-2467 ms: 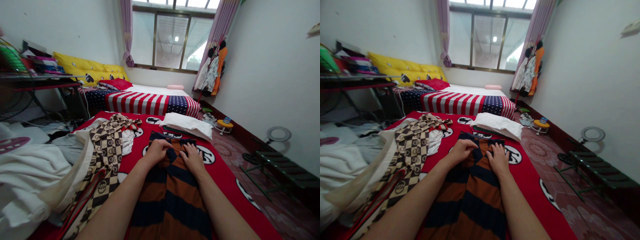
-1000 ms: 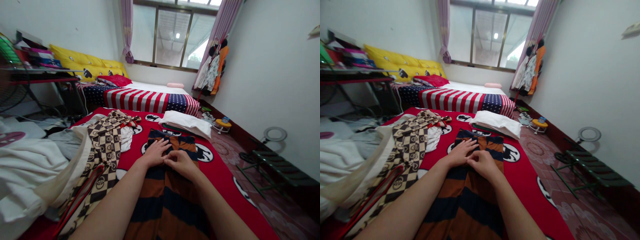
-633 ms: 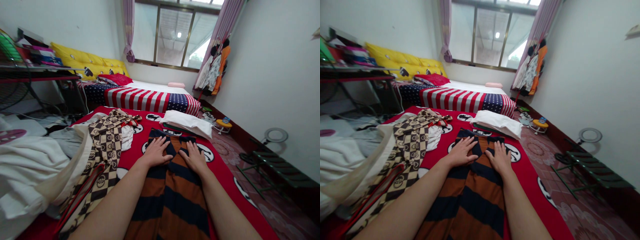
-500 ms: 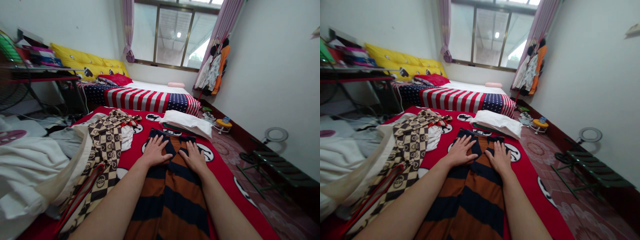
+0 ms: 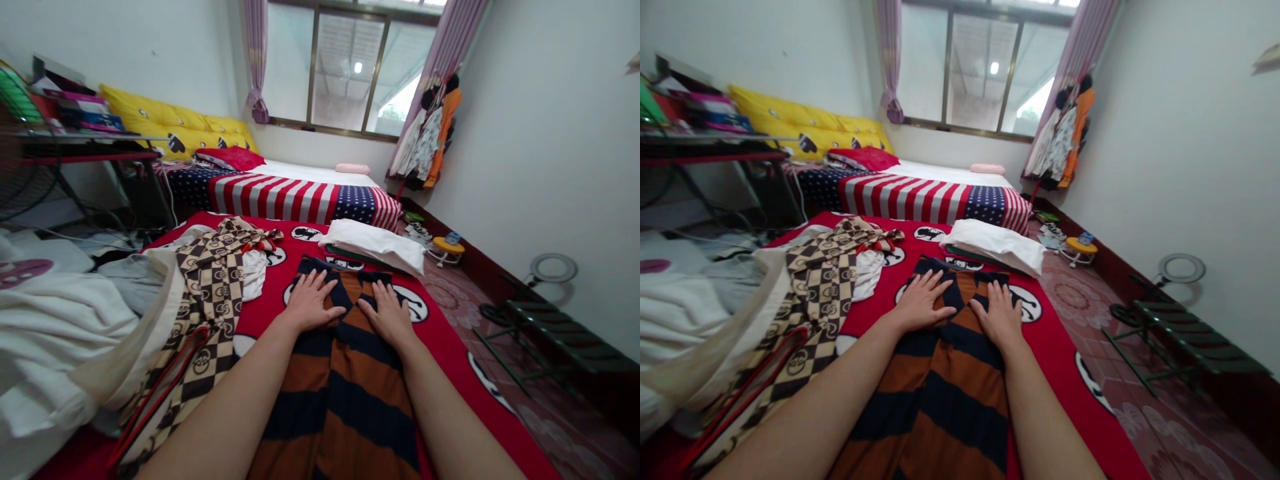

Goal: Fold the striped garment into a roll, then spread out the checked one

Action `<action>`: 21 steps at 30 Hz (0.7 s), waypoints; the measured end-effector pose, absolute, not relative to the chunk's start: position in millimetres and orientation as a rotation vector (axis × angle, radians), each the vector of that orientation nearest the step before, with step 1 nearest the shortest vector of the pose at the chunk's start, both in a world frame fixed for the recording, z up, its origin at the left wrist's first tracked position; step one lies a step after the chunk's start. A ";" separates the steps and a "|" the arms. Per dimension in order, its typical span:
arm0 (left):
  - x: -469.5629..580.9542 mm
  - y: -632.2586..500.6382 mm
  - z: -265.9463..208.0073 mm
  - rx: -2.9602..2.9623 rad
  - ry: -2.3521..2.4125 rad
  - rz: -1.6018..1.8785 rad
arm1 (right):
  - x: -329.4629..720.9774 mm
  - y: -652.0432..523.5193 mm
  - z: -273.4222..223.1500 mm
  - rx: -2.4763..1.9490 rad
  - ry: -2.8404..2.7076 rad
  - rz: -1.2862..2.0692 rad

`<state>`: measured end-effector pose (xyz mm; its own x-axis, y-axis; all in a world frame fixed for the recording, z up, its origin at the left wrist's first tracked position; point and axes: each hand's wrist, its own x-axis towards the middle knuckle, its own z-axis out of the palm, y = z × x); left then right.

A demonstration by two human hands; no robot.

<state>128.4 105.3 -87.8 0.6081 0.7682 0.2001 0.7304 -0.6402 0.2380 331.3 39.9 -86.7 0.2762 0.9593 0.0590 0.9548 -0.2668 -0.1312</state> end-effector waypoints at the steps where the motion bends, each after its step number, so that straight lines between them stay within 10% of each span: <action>1: 128.5 105.4 -88.1 2.698 1.263 0.432 | 331.1 40.0 -86.9 -2.391 -1.808 0.043; 21: 134.2 103.7 -89.0 2.727 1.317 0.408 | 323.9 39.1 -86.3 -2.403 -1.791 0.019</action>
<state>134.2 103.7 -89.0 0.5934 0.7794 0.2009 0.7565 -0.6253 0.1916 323.9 39.1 -86.3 0.2894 0.9542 0.0761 0.9524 -0.2791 -0.1227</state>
